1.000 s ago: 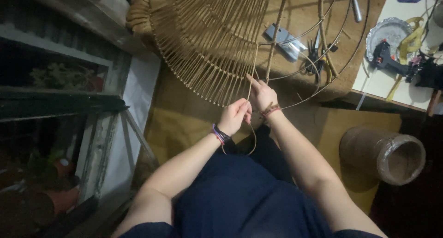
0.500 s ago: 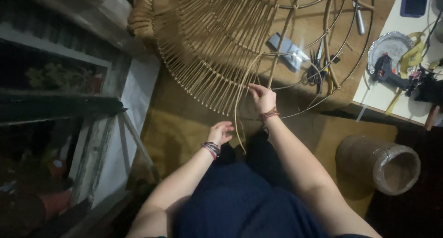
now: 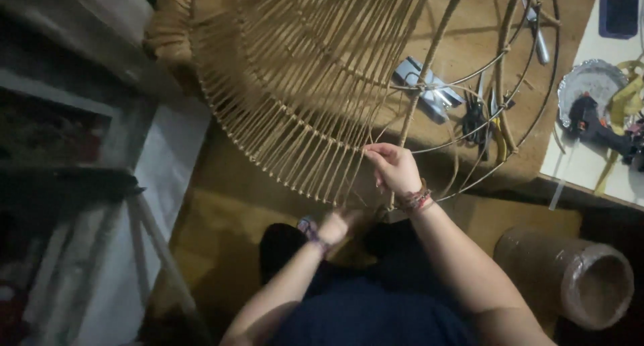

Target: Weaving and tying thin wicker strands onto a circular frame to build a wicker structure.

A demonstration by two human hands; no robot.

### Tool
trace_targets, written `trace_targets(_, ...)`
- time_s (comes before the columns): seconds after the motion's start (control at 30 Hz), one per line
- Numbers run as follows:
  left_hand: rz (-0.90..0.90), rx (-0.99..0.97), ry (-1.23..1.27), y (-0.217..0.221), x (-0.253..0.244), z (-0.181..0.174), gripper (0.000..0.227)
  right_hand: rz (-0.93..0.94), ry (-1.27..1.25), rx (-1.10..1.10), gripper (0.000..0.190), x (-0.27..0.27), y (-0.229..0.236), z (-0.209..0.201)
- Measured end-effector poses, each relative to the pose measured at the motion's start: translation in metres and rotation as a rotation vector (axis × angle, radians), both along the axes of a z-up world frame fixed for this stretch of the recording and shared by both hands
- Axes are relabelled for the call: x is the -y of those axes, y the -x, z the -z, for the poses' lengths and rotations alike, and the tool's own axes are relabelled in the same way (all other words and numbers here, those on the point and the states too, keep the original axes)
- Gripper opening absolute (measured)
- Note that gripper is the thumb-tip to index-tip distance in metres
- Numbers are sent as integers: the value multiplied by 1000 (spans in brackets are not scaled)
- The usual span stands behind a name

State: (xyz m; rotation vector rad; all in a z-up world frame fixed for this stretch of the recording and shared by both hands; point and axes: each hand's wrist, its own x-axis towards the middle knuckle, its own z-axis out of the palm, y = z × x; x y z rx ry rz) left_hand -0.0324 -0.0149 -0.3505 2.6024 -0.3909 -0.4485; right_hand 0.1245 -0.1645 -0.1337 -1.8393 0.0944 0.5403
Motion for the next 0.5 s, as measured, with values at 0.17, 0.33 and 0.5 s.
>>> trace_targets(0.17, -399, -357, 552, 14, -47, -208, 18, -83, -103, -4, 28, 1, 6, -17)
trace_targets(0.33, -621, -325, 1260, -18, 19, -179, 41, -159, -210, -87, 41, 25, 1, -5)
trace_targets(0.5, -948, -333, 1944, -59, 78, -149, 41, -150, -339, -158, 42, 28, 3, -12)
